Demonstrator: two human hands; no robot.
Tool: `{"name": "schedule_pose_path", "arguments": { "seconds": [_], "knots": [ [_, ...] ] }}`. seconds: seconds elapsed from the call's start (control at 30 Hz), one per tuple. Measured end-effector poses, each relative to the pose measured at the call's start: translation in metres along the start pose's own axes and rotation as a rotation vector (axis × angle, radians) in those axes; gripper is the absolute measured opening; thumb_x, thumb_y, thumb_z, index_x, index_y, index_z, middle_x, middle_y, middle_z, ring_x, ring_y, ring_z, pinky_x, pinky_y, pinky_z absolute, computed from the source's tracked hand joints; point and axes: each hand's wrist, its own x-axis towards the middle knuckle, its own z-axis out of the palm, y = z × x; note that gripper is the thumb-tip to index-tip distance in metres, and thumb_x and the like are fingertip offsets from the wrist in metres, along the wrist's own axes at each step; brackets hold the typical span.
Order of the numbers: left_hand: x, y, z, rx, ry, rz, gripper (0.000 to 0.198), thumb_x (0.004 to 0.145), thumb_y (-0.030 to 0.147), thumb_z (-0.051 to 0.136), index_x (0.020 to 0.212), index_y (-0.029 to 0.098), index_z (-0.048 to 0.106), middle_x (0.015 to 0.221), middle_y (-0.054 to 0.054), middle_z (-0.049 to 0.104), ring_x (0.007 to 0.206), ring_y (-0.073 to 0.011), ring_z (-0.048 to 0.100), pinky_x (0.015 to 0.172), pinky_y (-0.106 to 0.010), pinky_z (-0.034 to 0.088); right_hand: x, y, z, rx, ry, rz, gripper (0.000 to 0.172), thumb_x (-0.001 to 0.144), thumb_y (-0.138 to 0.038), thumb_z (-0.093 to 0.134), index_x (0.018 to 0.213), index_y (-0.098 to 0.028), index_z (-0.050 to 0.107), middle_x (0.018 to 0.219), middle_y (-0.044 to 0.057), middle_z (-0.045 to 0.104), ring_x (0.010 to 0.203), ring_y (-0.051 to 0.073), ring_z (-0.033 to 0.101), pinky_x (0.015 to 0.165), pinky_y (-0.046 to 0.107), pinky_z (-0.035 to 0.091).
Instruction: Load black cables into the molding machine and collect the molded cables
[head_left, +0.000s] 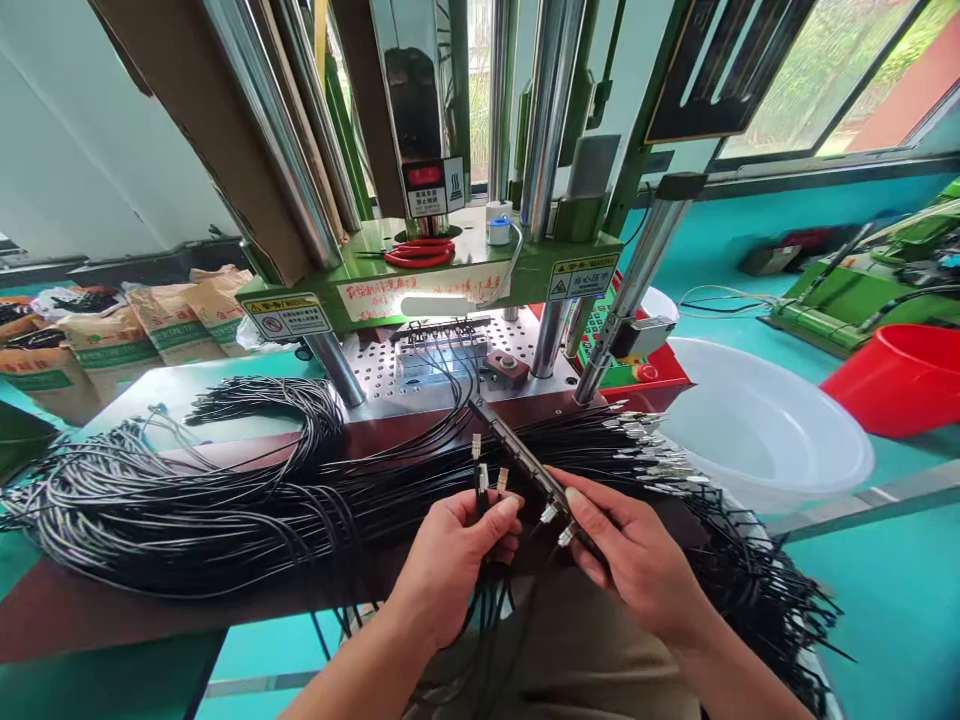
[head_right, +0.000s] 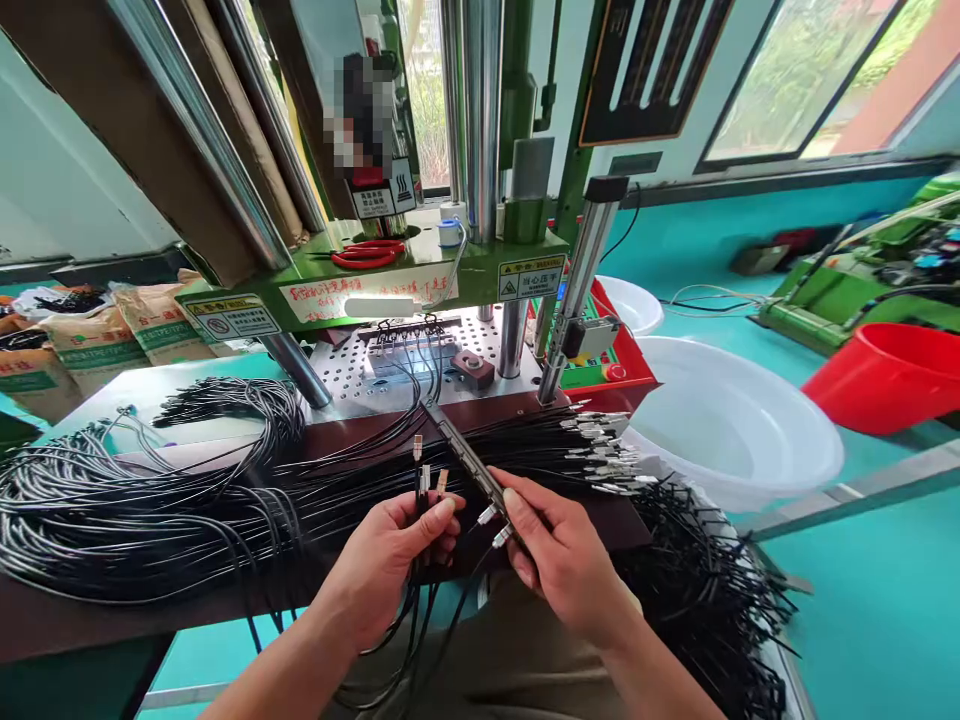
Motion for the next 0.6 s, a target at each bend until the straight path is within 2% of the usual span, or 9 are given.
{"name": "schedule_pose_path", "arguments": {
  "seconds": [0.2, 0.33, 0.6],
  "knots": [
    [0.0027, -0.0042, 0.0015, 0.086, 0.024, 0.009, 0.034, 0.078, 0.041, 0.066, 0.098, 0.014, 0.062, 0.060, 0.003, 0.052, 0.047, -0.0053, 0.041, 0.043, -0.018, 0.031, -0.0012, 0.0010, -0.0026, 0.070, -0.017, 0.037, 0.045, 0.092, -0.043, 0.051, 0.131, -0.020, 0.055, 0.065, -0.002, 0.050, 0.044, 0.006, 0.036, 0.038, 0.020, 0.026],
    [0.0036, -0.0059, 0.0025, 0.180, 0.025, -0.026, 0.030, 0.076, 0.039, 0.067, 0.091, 0.013, 0.063, 0.058, 0.003, 0.051, 0.045, -0.0043, 0.039, 0.042, -0.017, 0.027, -0.0003, -0.0002, -0.0010, 0.055, -0.031, 0.040, 0.045, 0.092, -0.043, 0.051, 0.130, -0.020, 0.056, 0.063, -0.003, 0.048, 0.044, 0.006, 0.037, 0.038, 0.020, 0.027],
    [0.0047, -0.0042, 0.0040, 0.201, 0.036, -0.052, 0.029, 0.075, 0.038, 0.068, 0.089, 0.013, 0.064, 0.056, 0.004, 0.050, 0.043, -0.0041, 0.039, 0.041, -0.017, 0.028, 0.0004, -0.0009, -0.0011, 0.012, -0.035, 0.055, 0.048, 0.091, -0.046, 0.051, 0.131, -0.018, 0.055, 0.062, -0.003, 0.048, 0.044, 0.006, 0.036, 0.038, 0.021, 0.028]
  ]
}}
